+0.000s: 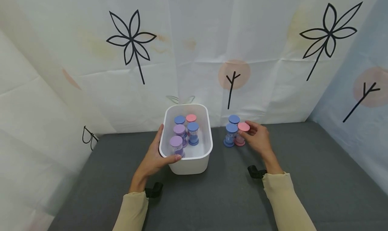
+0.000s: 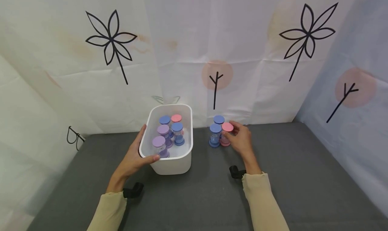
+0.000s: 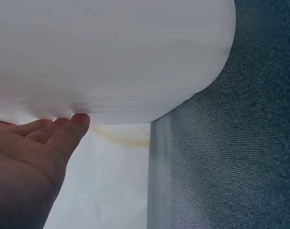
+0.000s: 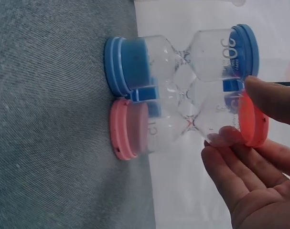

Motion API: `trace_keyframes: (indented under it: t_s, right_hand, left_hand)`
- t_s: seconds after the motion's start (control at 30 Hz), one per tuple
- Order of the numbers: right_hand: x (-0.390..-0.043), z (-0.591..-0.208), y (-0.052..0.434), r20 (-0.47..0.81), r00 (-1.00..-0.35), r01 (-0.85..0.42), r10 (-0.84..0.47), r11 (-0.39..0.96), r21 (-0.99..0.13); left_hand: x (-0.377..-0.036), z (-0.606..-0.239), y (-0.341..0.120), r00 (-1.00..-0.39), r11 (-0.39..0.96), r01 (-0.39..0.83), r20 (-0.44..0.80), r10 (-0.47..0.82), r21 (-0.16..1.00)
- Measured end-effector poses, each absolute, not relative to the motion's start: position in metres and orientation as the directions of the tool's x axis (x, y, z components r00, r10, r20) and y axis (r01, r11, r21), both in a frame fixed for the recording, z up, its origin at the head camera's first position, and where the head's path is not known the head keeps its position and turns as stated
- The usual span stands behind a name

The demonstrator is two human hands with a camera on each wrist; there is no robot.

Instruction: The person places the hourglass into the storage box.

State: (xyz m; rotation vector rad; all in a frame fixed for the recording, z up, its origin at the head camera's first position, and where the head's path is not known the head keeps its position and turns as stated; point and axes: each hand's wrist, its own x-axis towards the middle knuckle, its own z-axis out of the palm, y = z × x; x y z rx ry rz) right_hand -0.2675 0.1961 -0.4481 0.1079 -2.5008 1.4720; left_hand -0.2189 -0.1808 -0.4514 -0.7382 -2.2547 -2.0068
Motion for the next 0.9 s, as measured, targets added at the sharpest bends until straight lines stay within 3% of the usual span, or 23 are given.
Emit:
trace_keyframes:
  t_s: [0.23, 0.47, 0.9]
  right_hand:
    - [-0.260, -0.436, 0.199, 0.201, -0.978, -0.135, 0.060, 0.551, -0.824]
    - [-0.244, -0.408, 0.202, 0.173, -0.983, -0.114, 0.064, 0.526, -0.843]
    - [-0.213, -0.364, 0.206, 0.263, -0.955, -0.228, 0.137, 0.228, -0.947]
  left_hand:
    - [-0.220, -0.453, -0.181, -0.882, 0.051, 0.377, 0.341, 0.326, 0.925]
    - [-0.220, -0.452, -0.181, -0.884, 0.043, 0.368, 0.335, 0.327, 0.929]
    - [-0.219, -0.453, -0.182, -0.885, 0.053, 0.370, 0.334, 0.323, 0.928]
